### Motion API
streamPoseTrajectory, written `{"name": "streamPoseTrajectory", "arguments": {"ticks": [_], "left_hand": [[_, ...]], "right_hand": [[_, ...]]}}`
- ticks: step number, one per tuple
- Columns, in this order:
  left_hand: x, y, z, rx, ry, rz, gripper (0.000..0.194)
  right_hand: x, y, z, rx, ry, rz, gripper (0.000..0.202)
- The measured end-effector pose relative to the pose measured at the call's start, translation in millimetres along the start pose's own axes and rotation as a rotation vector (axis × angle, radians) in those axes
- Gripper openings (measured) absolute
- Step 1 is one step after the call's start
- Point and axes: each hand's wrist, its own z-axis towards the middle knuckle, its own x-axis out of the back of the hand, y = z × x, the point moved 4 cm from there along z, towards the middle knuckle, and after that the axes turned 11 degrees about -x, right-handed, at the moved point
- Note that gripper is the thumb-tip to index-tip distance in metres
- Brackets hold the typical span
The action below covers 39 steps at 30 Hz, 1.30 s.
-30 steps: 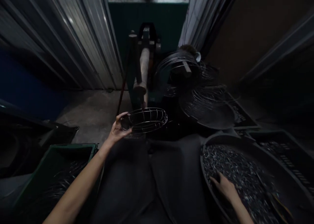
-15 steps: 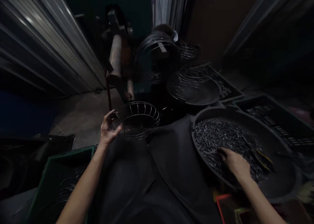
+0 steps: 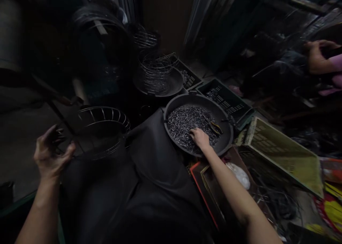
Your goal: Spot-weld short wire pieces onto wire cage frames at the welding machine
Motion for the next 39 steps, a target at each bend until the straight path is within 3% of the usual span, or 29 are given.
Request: {"name": "streamPoseTrajectory", "arguments": {"ticks": [4, 7, 9, 12, 15, 17, 19, 21, 24, 26, 28, 30, 33, 34, 36, 39], "left_hand": [[-6.5, 2, 4, -0.084, -0.006, 0.128, 0.073], [-10.5, 7, 6, -0.099, -0.061, 0.096, 0.07], [-11.6, 15, 8, -0.093, -0.09, 0.032, 0.062], [-12.2, 25, 15, -0.097, -0.077, -0.016, 0.056], [-10.7, 31, 20, -0.105, -0.065, -0.031, 0.056], [-8.5, 33, 21, -0.115, -0.063, -0.045, 0.056], [-6.4, 32, 20, -0.125, -0.06, -0.068, 0.056], [-4.3, 30, 19, -0.134, -0.039, -0.085, 0.057], [-2.1, 26, 19, -0.139, -0.008, -0.087, 0.058], [-1.6, 24, 21, -0.141, -0.016, -0.084, 0.059], [-1.5, 24, 24, -0.142, -0.042, -0.09, 0.059], [-1.5, 25, 29, -0.146, -0.072, -0.106, 0.059], [-1.7, 28, 34, -0.164, -0.115, -0.117, 0.059], [-1.6, 29, 35, -0.173, -0.129, -0.12, 0.059], [-0.5, 31, 36, -0.192, -0.15, -0.126, 0.058], [3.6, 32, 34, -0.191, -0.151, -0.14, 0.059]], "right_hand": [[18, -4, 0, -0.01, 0.108, 0.094, 0.021], [38, -26, -6, 0.025, 0.21, 0.243, 0.029], [57, -53, -13, 0.086, 0.264, 0.462, 0.034], [88, -105, -26, 0.228, 0.206, 0.773, 0.036], [119, -157, -46, 0.405, 0.128, 0.872, 0.032], [129, -180, -56, 0.495, 0.157, 0.898, 0.027], [122, -188, -59, 0.538, 0.228, 0.897, 0.023], [97, -187, -55, 0.573, 0.272, 0.86, 0.027], [52, -183, -45, 0.669, 0.172, 0.77, 0.04], [43, -186, -41, 0.679, 0.087, 0.768, 0.04], [60, -198, -43, 0.647, 0.03, 0.829, 0.034], [93, -222, -51, 0.669, -0.053, 0.891, 0.03], [142, -272, -63, 0.85, -0.17, 0.918, 0.022], [154, -287, -65, 0.922, -0.147, 0.902, 0.022], [167, -312, -65, 1.047, 0.021, 0.781, 0.024], [163, -335, -67, 1.169, 0.353, 0.404, 0.031]]}}
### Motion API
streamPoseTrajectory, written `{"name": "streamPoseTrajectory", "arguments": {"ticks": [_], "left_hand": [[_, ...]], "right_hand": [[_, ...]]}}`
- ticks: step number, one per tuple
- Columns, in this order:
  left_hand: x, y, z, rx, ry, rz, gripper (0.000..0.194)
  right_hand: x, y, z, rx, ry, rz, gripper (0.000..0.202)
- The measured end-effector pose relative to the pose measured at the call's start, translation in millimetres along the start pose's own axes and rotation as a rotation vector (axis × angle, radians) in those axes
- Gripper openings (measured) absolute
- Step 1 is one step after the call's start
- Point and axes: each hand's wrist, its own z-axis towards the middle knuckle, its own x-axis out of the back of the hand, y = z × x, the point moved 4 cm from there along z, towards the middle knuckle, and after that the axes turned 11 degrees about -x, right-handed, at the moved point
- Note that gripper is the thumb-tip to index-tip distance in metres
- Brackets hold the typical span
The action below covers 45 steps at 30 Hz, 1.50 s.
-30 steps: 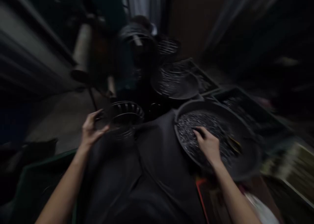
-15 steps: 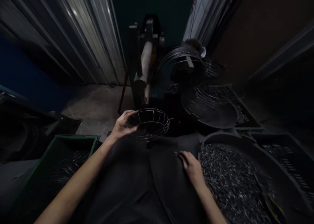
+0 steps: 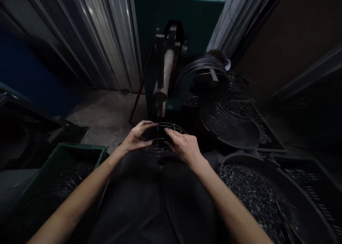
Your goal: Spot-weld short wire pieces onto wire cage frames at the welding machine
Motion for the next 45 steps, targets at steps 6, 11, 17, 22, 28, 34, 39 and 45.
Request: {"name": "streamPoseTrajectory", "arguments": {"ticks": [6, 11, 17, 22, 28, 34, 39, 45], "left_hand": [[5.7, -1, -8, 0.045, 0.047, -0.031, 0.057], [3.8, -4, -10, 0.027, 0.092, -0.039, 0.058], [2.3, -10, -13, 0.036, 0.126, -0.051, 0.06], [0.8, -19, -13, 0.036, 0.154, -0.087, 0.06], [-7.2, -31, -13, 0.048, 0.176, -0.073, 0.059], [-5.4, -32, -11, 0.049, 0.185, -0.05, 0.059], [-4.5, -37, -9, 0.026, 0.178, -0.042, 0.059], [-4.6, -43, -8, 0.034, 0.158, -0.036, 0.06]], "right_hand": [[-16, -12, -2, 0.24, 0.057, -0.267, 0.026], [-18, -11, 2, 0.261, 0.093, -0.257, 0.019], [-11, -11, 7, 0.276, 0.15, -0.285, 0.023], [-8, -14, 8, 0.419, 0.286, -0.363, 0.025], [-14, -14, 12, 0.445, 0.343, -0.415, 0.029], [-18, -15, 16, 0.443, 0.354, -0.44, 0.029], [-21, -16, 19, 0.445, 0.366, -0.421, 0.032], [-25, -18, 20, 0.446, 0.409, -0.453, 0.033]]}}
